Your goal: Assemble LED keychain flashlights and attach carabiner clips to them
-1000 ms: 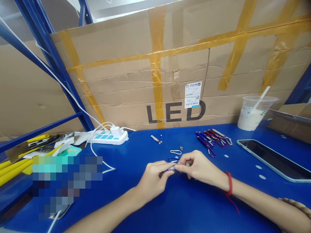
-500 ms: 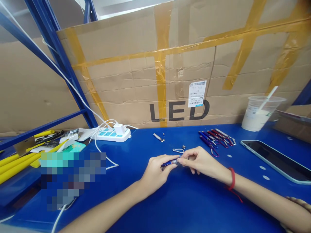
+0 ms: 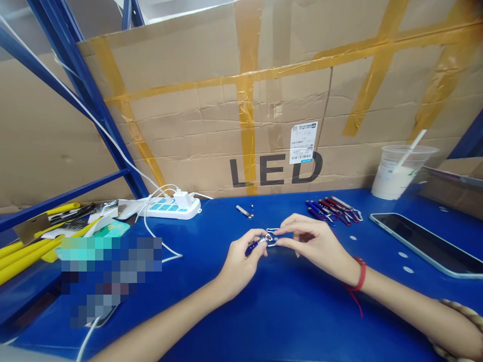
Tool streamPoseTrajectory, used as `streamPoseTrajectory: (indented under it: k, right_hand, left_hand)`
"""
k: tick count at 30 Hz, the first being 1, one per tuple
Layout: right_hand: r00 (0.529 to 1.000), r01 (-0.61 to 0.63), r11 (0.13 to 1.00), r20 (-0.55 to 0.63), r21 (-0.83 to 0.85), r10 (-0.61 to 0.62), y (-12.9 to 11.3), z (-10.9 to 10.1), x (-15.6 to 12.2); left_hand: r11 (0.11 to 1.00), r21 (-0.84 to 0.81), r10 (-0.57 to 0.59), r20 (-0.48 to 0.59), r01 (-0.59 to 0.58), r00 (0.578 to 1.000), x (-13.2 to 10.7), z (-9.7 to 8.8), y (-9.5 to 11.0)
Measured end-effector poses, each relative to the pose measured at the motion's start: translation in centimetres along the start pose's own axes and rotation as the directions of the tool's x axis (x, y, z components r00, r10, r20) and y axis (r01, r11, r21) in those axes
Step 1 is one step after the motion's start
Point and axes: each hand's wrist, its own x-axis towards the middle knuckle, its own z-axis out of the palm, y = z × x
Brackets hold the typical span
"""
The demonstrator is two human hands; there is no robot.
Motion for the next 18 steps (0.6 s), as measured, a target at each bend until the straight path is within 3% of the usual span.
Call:
streamPoseTrajectory:
  k: [9, 18]
  right_hand:
    - [0.982, 0.187, 0.974, 0.009, -0.129, -0.187, 0.4, 0.0, -0.1]
    - [0.935, 0.351, 0.891, 0.063, -0.286, -0.349, 1.1, -0.3, -0.1]
  left_hand:
    - [0.996, 0.089, 0.007, 0.052, -0.012, 0.999, -0.1, -0.2, 0.1]
    - [0.985, 0.169, 0.009, 0.163, -0.037, 0.987, -0.2, -0.3, -0.2]
